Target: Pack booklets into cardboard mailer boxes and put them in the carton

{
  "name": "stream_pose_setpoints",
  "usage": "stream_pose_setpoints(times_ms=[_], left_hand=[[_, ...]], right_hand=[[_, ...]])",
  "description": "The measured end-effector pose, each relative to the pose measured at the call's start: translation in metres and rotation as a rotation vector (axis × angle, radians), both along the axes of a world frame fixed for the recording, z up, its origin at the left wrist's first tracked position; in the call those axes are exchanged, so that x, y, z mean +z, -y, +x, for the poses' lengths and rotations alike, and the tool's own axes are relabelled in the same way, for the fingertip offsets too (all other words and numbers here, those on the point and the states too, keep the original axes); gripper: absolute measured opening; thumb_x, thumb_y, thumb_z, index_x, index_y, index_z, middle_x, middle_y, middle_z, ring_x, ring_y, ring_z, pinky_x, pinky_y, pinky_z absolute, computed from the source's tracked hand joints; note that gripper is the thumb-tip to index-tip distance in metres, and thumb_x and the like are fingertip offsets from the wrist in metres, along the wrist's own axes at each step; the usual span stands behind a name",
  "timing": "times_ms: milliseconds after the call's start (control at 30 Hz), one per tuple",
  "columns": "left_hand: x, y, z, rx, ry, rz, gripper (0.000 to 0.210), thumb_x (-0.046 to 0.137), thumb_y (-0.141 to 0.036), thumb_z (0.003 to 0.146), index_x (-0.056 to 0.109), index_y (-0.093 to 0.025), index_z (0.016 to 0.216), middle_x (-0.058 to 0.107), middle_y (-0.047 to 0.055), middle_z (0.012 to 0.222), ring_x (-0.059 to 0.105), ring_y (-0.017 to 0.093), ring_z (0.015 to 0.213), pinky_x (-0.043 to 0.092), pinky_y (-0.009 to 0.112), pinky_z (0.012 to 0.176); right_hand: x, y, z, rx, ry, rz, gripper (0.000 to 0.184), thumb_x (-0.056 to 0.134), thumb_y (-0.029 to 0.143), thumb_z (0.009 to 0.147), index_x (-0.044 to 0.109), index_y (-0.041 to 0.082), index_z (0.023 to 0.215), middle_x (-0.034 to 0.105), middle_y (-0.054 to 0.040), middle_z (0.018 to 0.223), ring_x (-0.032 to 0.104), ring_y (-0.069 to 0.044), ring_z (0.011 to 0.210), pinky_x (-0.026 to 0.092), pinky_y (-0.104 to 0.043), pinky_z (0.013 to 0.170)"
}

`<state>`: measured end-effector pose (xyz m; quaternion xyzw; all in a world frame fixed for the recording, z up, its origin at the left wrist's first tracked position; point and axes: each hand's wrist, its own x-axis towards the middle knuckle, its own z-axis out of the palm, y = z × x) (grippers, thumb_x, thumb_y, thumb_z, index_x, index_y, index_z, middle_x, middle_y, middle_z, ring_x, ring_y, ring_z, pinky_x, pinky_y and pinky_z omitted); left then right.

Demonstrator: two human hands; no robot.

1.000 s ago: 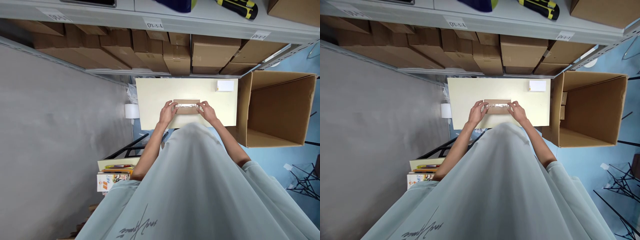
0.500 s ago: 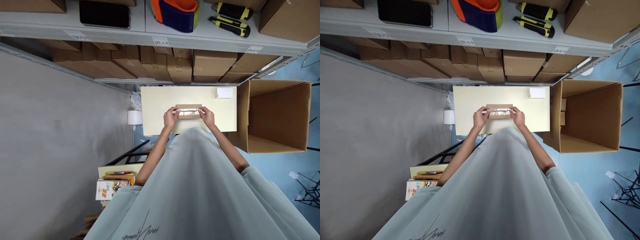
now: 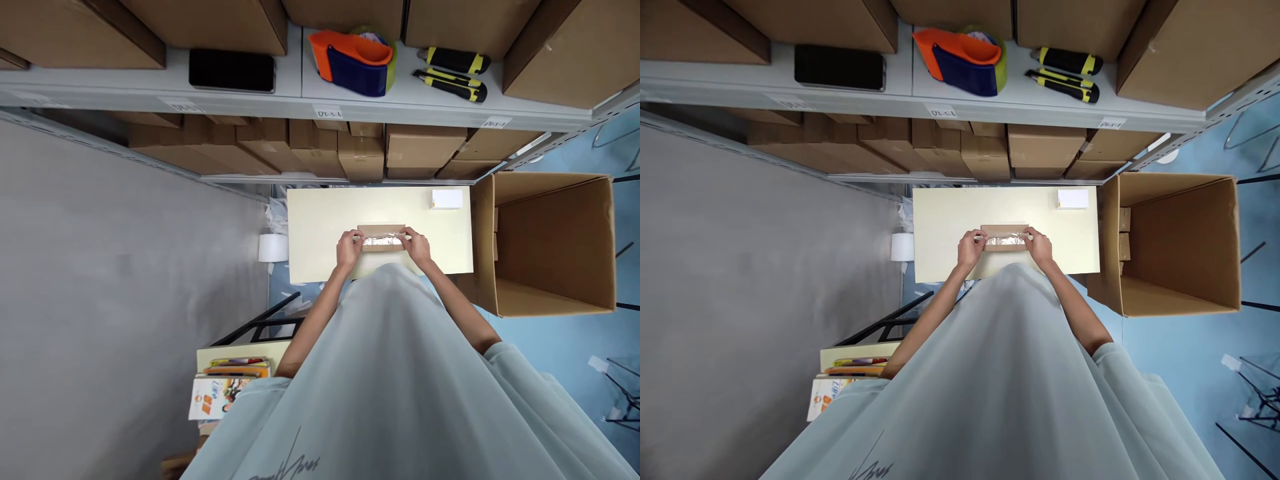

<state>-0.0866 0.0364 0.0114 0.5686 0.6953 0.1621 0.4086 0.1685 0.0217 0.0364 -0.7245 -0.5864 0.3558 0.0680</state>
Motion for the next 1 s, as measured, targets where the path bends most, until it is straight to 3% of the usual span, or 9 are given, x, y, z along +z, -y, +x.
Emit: stream_pose_setpoints(times_ms=[100,167,300,400,500,633,800,900,1000], left_hand=[[-0.002,0.003,-0.002,-0.008,0.018,0.016,0.009,0.066,-0.024,0.103,0.073,-0.023,0.109,0.077,0.009,0.123,0.075,0.021,0.088,0.059,0.035,0.094],[-0.003,0.004,-0.003,-0.025,0.035,0.029,0.011,0.064,-0.024,0.104,0.073,-0.023,0.11,0.076,0.009,0.123,0.075,0.022,0.09,0.06,0.037,0.096],[0.0,0.0,-0.009,-0.062,0.052,0.084,0.013,0.065,-0.022,0.101,0.075,-0.023,0.109,0.069,0.013,0.138,0.074,0.028,0.123,0.06,0.041,0.107],[0.009,-0.011,-0.015,-0.125,0.052,0.159,0.015,0.067,-0.02,0.098,0.076,-0.023,0.11,0.064,0.015,0.148,0.064,0.032,0.143,0.056,0.046,0.117],[0.026,-0.032,-0.021,-0.226,0.038,0.272,0.015,0.069,-0.021,0.098,0.077,-0.024,0.111,0.065,0.014,0.149,0.063,0.033,0.143,0.051,0.051,0.124],[0.065,-0.078,-0.028,-0.327,0.017,0.476,0.013,0.071,-0.024,0.101,0.076,-0.025,0.113,0.067,0.012,0.148,0.063,0.033,0.141,0.052,0.052,0.123],[0.139,-0.15,-0.033,-0.343,-0.038,0.758,0.013,0.069,-0.029,0.105,0.076,-0.025,0.115,0.068,0.012,0.146,0.063,0.033,0.14,0.054,0.054,0.12],[0.18,-0.188,-0.031,-0.331,-0.068,0.899,0.016,0.065,-0.03,0.107,0.076,-0.024,0.118,0.067,0.014,0.147,0.061,0.033,0.141,0.052,0.053,0.122],[0.209,-0.221,-0.026,-0.346,-0.117,0.951,0.02,0.062,-0.028,0.108,0.075,-0.023,0.121,0.066,0.015,0.148,0.059,0.033,0.143,0.05,0.053,0.124]], right_hand=[[0.007,0.003,0.001,0.084,0.05,0.003,0.031,0.05,0.037,0.115,0.07,0.028,0.137,0.083,-0.0065,0.126,0.08,-0.025,0.101,0.058,-0.034,0.091],[0.013,0.005,0.001,0.143,0.119,0.007,0.034,0.049,0.035,0.115,0.07,0.027,0.14,0.077,-0.0103,0.143,0.079,-0.025,0.103,0.059,-0.035,0.093],[0.029,0.003,0.001,0.215,0.222,0.022,0.035,0.052,0.035,0.114,0.072,0.027,0.142,0.051,-0.0115,0.175,0.08,-0.027,0.108,0.064,-0.041,0.096],[0.044,-0.007,0.004,0.244,0.226,0.082,0.035,0.052,0.033,0.114,0.073,0.025,0.141,0.054,-0.0113,0.172,0.08,-0.029,0.113,0.065,-0.043,0.099],[0.062,-0.027,0.006,0.271,0.214,0.187,0.033,0.054,0.032,0.114,0.073,0.024,0.14,0.061,-0.0114,0.165,0.079,-0.029,0.118,0.065,-0.043,0.101],[0.093,-0.072,0.005,0.315,0.196,0.38,0.028,0.057,0.034,0.114,0.076,0.025,0.134,0.07,-0.0108,0.154,0.077,-0.029,0.123,0.065,-0.041,0.098],[0.152,-0.142,-0.008,0.406,0.15,0.645,0.03,0.056,0.037,0.114,0.075,0.021,0.131,0.077,-0.0153,0.138,0.074,-0.033,0.125,0.06,-0.046,0.106],[0.192,-0.185,-0.021,0.456,0.151,0.761,0.035,0.054,0.036,0.113,0.072,0.017,0.137,0.074,-0.0193,0.141,0.069,-0.036,0.132,0.054,-0.049,0.113],[0.225,-0.229,-0.039,0.471,0.215,0.794,0.041,0.056,0.036,0.112,0.067,0.013,0.144,0.07,-0.0236,0.146,0.065,-0.039,0.135,0.049,-0.053,0.117]])
